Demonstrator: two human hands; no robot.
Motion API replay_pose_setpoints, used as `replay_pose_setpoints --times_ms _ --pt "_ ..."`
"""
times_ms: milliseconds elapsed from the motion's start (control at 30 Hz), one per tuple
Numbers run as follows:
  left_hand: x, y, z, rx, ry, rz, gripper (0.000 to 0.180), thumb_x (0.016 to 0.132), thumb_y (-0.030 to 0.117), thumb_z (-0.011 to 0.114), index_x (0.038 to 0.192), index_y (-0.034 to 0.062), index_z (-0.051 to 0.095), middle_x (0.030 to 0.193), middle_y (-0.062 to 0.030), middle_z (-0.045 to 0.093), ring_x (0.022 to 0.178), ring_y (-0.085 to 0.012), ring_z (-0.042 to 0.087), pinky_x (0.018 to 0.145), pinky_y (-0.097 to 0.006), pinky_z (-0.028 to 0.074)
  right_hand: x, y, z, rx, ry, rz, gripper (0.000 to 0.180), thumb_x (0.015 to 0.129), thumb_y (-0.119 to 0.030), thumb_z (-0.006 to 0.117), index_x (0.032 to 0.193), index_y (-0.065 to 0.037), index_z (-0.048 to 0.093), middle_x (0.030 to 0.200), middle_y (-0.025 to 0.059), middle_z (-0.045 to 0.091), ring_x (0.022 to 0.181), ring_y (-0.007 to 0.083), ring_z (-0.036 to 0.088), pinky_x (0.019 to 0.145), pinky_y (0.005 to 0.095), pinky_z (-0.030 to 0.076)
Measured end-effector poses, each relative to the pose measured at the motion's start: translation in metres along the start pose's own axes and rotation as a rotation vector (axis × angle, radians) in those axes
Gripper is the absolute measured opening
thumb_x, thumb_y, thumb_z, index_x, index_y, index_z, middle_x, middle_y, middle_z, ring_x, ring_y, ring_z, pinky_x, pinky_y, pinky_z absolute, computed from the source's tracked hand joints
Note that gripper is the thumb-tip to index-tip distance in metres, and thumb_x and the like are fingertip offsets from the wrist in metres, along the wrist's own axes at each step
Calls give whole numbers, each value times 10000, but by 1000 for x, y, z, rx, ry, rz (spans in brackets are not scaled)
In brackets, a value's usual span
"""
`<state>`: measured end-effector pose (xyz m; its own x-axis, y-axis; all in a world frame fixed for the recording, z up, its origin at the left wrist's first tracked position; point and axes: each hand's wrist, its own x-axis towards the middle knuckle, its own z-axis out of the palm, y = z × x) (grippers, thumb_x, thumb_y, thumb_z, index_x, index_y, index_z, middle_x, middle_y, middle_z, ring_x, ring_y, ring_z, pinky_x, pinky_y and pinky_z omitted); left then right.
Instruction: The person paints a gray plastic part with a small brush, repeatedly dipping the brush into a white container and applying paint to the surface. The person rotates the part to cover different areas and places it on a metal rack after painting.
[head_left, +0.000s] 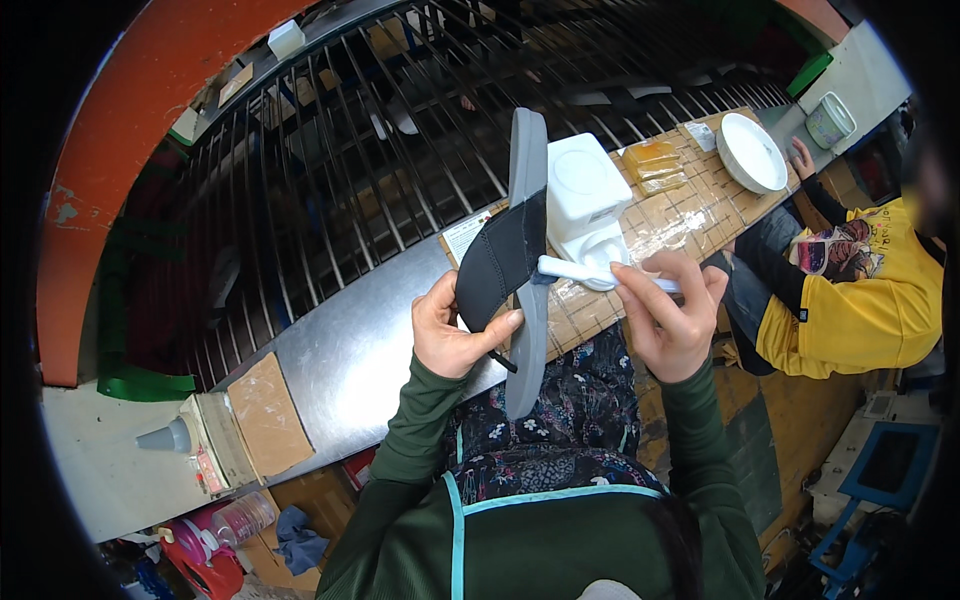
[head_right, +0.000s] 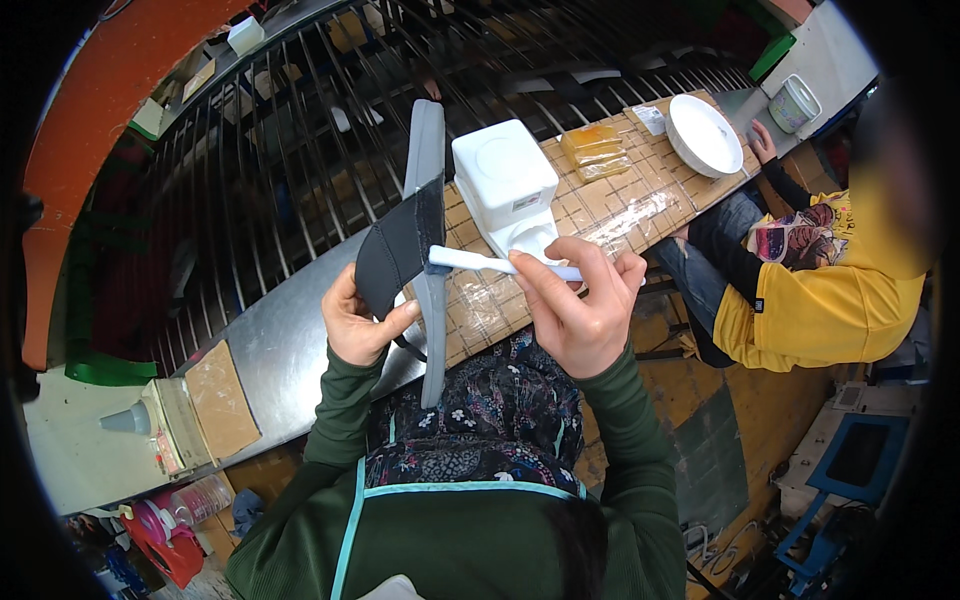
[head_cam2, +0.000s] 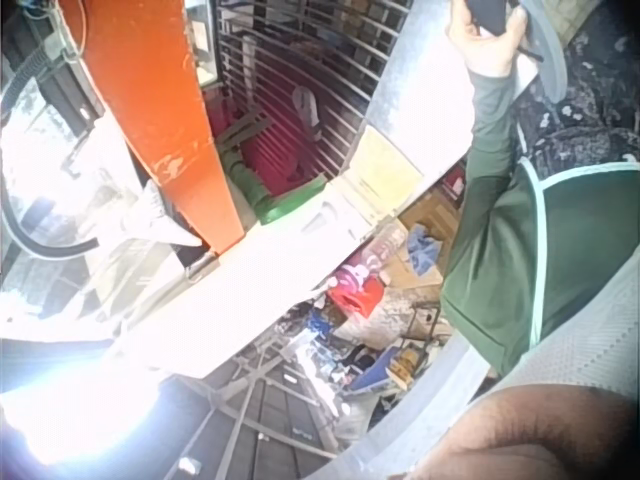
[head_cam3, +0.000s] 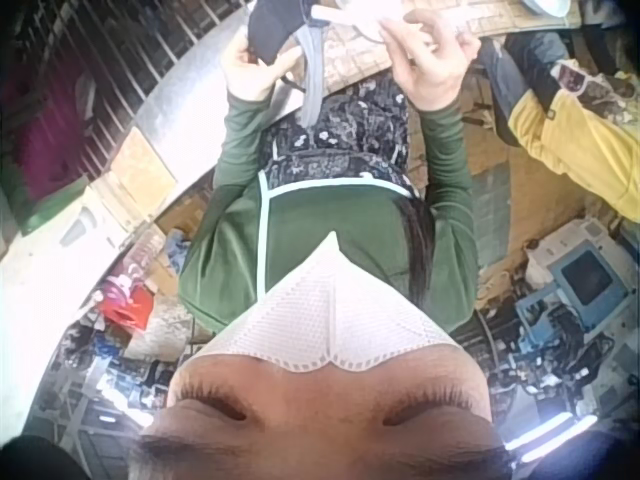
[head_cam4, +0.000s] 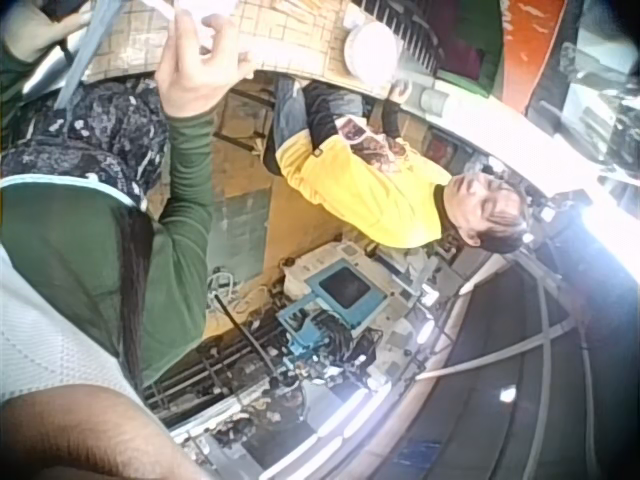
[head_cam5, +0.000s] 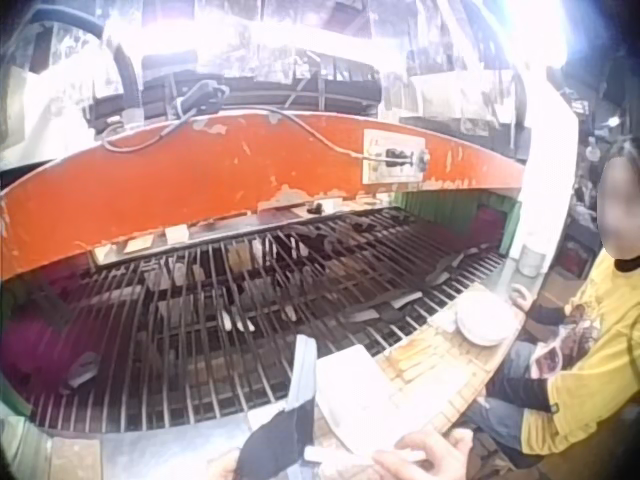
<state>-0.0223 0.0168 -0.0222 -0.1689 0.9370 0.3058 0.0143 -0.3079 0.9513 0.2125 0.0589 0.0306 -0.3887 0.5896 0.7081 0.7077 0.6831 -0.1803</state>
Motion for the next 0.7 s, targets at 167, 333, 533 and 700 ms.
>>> replay_pose_setpoints --times_ms 167,333,533,700 --pt "2 -2 -1 -123 -30 -65 415 701 105 811 1036 -14 597 901 -50 674 790 -98 632 737 -236 507 0 2 8 57 109 -24 347 664 -99 777 999 -172 726 885 10 603 714 120 515 703 312 251" --pt "3 0 0 -227 -42 -115 457 705 81 801 1090 -17 577 977 -60 660 860 -111 632 800 -249 505 3 11 10 189 39 6 326 669 -99 778 984 -164 727 894 13 608 712 125 523 718 306 272" --pt "3 4 -2 -203 -72 -133 459 704 85 799 1094 -16 580 968 -57 660 854 -111 632 793 -246 504 7 17 5 246 -33 -2 297 674 -99 778 961 -157 729 916 14 605 702 123 519 726 299 284" --pt "5 5 -3 -189 -96 -117 454 704 90 799 1090 -15 586 950 -53 663 836 -105 631 776 -243 505 9 17 7 232 -10 -1 284 674 -100 779 949 -155 732 924 13 606 700 118 515 728 295 285"
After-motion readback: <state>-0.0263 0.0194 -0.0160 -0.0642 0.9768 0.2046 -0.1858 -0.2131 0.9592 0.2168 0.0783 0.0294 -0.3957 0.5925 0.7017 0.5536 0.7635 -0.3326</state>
